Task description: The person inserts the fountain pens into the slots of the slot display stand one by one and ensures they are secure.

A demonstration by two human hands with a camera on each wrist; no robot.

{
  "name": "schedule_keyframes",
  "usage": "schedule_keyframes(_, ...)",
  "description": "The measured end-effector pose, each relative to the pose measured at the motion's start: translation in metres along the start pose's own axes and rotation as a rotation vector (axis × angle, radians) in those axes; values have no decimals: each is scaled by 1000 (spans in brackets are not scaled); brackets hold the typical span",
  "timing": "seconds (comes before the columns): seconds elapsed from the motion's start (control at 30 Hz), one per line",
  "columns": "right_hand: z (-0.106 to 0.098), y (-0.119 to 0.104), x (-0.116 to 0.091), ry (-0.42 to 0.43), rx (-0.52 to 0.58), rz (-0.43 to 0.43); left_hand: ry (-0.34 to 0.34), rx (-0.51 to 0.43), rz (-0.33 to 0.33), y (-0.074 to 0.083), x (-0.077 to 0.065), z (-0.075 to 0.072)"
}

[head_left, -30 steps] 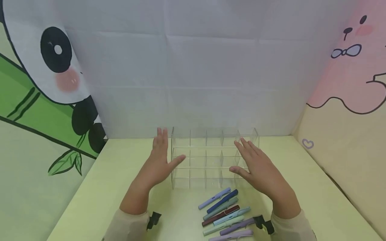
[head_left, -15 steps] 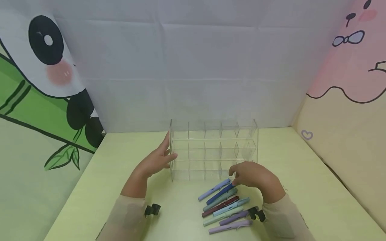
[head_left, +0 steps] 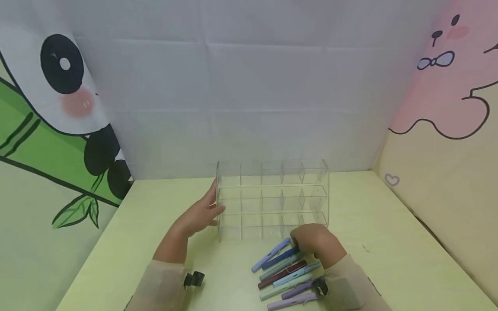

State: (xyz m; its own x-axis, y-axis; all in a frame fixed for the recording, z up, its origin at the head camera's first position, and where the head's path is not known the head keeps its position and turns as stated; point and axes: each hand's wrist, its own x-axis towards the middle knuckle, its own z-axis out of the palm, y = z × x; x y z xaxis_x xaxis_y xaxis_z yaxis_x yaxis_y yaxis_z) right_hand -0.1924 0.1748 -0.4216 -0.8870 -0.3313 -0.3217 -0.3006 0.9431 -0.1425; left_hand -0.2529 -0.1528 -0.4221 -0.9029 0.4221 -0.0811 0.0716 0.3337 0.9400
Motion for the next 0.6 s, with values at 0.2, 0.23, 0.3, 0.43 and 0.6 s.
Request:
schedule_keyframes(0.2, 2, -4, 1, 54, -160, 7, 4, 8, 4, -2, -1, 1)
schedule_keyframes(0.23, 2, -3, 0, 50, -156, 11, 6, 12, 6, -3, -1, 1)
schedule_keyframes(0.3, 0, -2, 0, 27, -117, 17, 7, 19, 9, -3, -2, 1)
schedule_keyframes(0.43, -5, 2, -3, -39, 29, 24, 2, 10, 15, -1, -1, 0)
schedule_keyframes(0.6, -19, 5, -14, -32, 172, -43, -10, 2, 14, 0, -5, 1)
